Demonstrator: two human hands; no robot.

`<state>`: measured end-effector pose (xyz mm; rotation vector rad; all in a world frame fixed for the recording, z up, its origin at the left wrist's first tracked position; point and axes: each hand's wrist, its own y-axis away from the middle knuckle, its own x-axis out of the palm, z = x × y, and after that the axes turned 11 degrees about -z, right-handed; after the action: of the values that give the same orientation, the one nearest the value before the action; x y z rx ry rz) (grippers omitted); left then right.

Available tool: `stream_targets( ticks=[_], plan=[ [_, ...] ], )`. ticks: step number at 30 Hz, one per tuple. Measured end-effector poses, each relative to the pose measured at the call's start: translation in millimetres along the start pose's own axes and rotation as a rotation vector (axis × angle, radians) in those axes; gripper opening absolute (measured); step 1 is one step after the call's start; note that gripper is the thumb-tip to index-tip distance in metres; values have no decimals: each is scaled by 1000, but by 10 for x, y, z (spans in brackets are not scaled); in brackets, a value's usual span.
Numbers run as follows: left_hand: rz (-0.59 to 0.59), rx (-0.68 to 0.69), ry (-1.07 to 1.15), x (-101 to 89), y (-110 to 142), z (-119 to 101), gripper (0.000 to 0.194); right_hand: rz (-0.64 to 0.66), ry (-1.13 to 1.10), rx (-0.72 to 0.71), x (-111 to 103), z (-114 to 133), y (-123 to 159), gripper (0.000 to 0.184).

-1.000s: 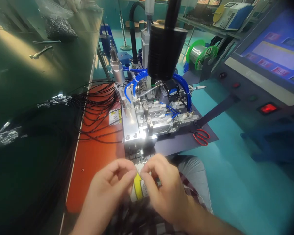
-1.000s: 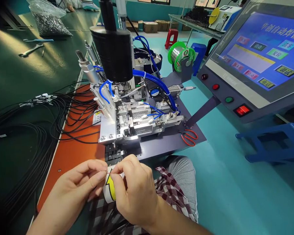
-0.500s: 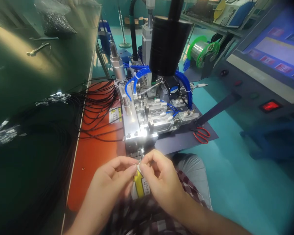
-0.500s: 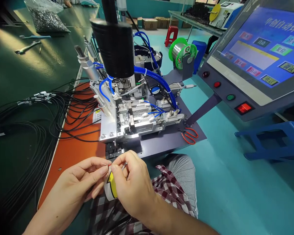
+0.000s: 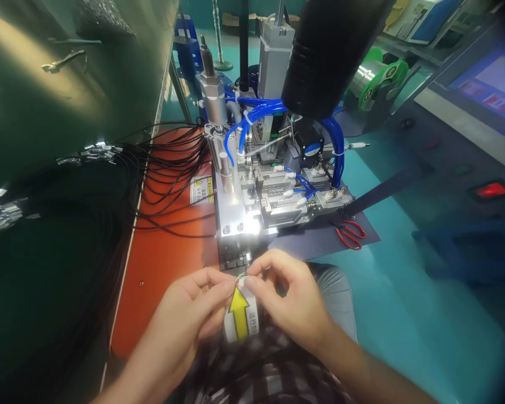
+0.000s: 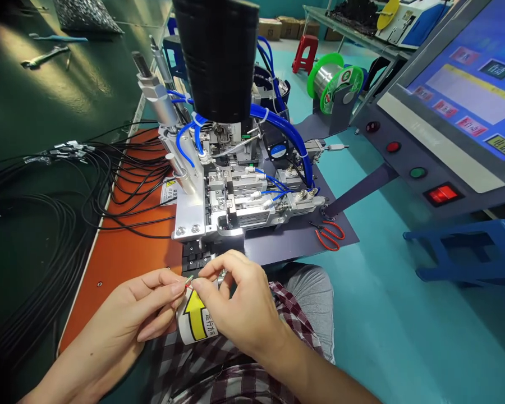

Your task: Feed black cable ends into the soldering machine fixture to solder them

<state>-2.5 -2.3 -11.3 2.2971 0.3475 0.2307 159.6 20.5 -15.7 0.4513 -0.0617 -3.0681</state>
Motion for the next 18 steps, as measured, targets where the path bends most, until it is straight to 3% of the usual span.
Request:
stream_targets(
  ticks=[6,18],
  plan=[
    [-32,9,-39,1,-11,16,46,53,-31,104,67,12,17,9],
    [41,22,-5,-3,14,15,41,239,-413,434,24,-4,-63,13]
  ],
)
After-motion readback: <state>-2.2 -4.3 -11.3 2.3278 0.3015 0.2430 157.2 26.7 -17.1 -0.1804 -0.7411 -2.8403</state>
